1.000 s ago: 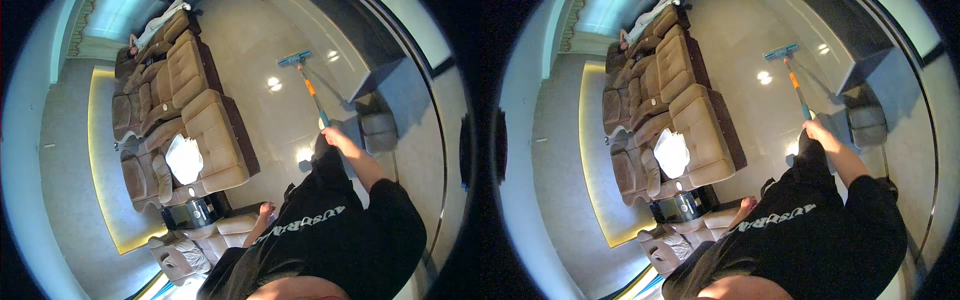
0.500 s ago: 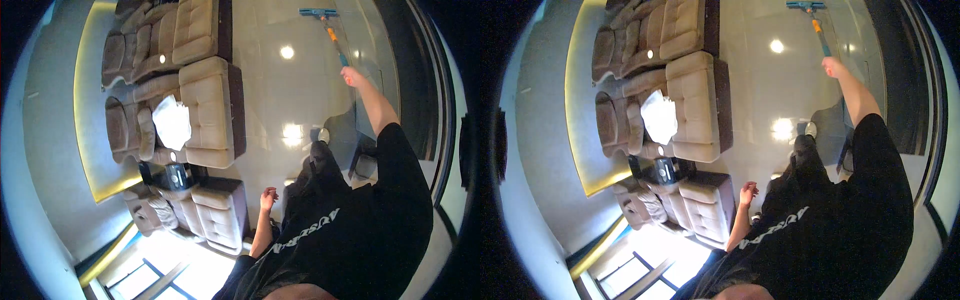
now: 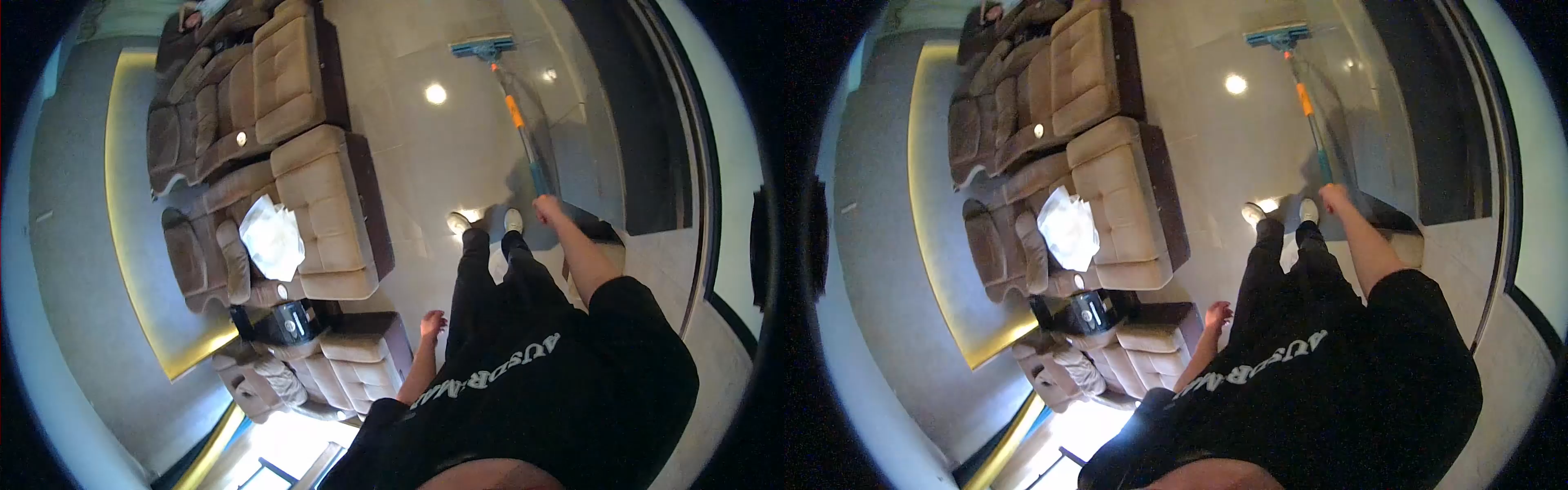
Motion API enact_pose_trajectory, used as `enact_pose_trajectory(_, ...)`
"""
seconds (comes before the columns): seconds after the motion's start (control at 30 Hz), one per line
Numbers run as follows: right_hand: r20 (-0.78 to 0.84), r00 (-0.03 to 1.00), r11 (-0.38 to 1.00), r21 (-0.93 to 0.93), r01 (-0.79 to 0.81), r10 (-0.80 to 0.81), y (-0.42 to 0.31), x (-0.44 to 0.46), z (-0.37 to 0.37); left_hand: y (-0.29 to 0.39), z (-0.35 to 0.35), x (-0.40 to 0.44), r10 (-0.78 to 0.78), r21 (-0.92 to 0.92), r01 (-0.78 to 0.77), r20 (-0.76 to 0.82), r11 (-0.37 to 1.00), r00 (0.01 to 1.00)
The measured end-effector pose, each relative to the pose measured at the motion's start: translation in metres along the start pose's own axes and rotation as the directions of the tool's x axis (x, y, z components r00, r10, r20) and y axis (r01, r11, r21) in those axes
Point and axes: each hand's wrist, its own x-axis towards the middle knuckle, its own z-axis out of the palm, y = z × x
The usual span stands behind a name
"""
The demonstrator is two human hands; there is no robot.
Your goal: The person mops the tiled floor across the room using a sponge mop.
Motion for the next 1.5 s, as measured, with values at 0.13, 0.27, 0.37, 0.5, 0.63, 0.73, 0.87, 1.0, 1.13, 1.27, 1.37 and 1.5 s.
enact_pose_trajectory(0.13,-0.021,0.998,0.995,-0.076,-0.058,0.057,0.029,-0.088,-0.02,0.063,-0.001,0.066,-0.011,0.1,0.003,0.085,0.995,0.996)
enact_pose_trajectory(0.27,0.05,0.994,0.99,0.098,-0.1,0.096,0.071,-0.12,-0.04,0.157,-0.001,0.119,0.09,0.305,-0.157,0.221,0.939,0.971)
enact_pose_trajectory(0.37,0.063,0.98,0.98,0.051,-0.192,0.189,0.078,-0.161,-0.052,0.222,-0.005,0.149,0.226,0.33,-0.318,0.287,0.889,0.931)
enact_pose_trajectory(0.5,0.056,0.957,0.958,0.018,-0.285,0.284,0.061,-0.197,-0.023,0.298,-0.019,0.154,0.392,0.153,-0.422,0.19,0.894,0.9)
enact_pose_trajectory(0.63,-0.081,0.976,0.976,-0.07,-0.207,0.201,0.077,-0.156,0.005,0.337,-0.044,0.147,0.408,0.034,-0.421,0.188,0.906,0.893)
enact_pose_trajectory(0.73,-0.183,0.975,0.975,-0.155,-0.158,0.129,0.079,-0.13,0.018,0.311,-0.081,0.159,0.294,0.047,-0.301,0.12,0.952,0.948)
enact_pose_trajectory(0.87,-0.237,0.967,0.981,-0.142,-0.13,0.094,0.036,-0.086,0.016,0.295,-0.1,0.157,0.04,0.105,-0.042,0.028,0.994,0.999)
enact_pose_trajectory(1.0,-0.234,0.968,0.99,-0.084,-0.116,0.094,-0.053,-0.021,-0.005,0.332,-0.081,0.14,-0.036,0.173,0.027,0.052,0.985,0.998)
enact_pose_trajectory(1.13,-0.232,0.972,0.977,-0.194,-0.092,0.045,-0.187,0.066,-0.045,0.4,-0.031,0.16,-0.063,0.103,0.059,0.039,0.993,0.997)
enact_pose_trajectory(1.27,-0.206,0.978,0.966,-0.255,-0.04,-0.013,-0.346,0.093,-0.061,0.5,0.033,0.158,0.057,0.189,-0.074,0.092,0.979,0.994)
enact_pose_trajectory(1.37,-0.176,0.984,0.952,-0.304,-0.045,-0.01,-0.435,0.162,-0.069,0.602,0.088,0.132,0.298,0.143,-0.314,0.128,0.938,0.946)
enact_pose_trajectory(1.5,-0.153,0.984,0.971,-0.231,0.053,-0.09,-0.547,0.175,-0.071,0.669,0.128,0.085,0.47,0.067,-0.489,0.192,0.87,0.862)
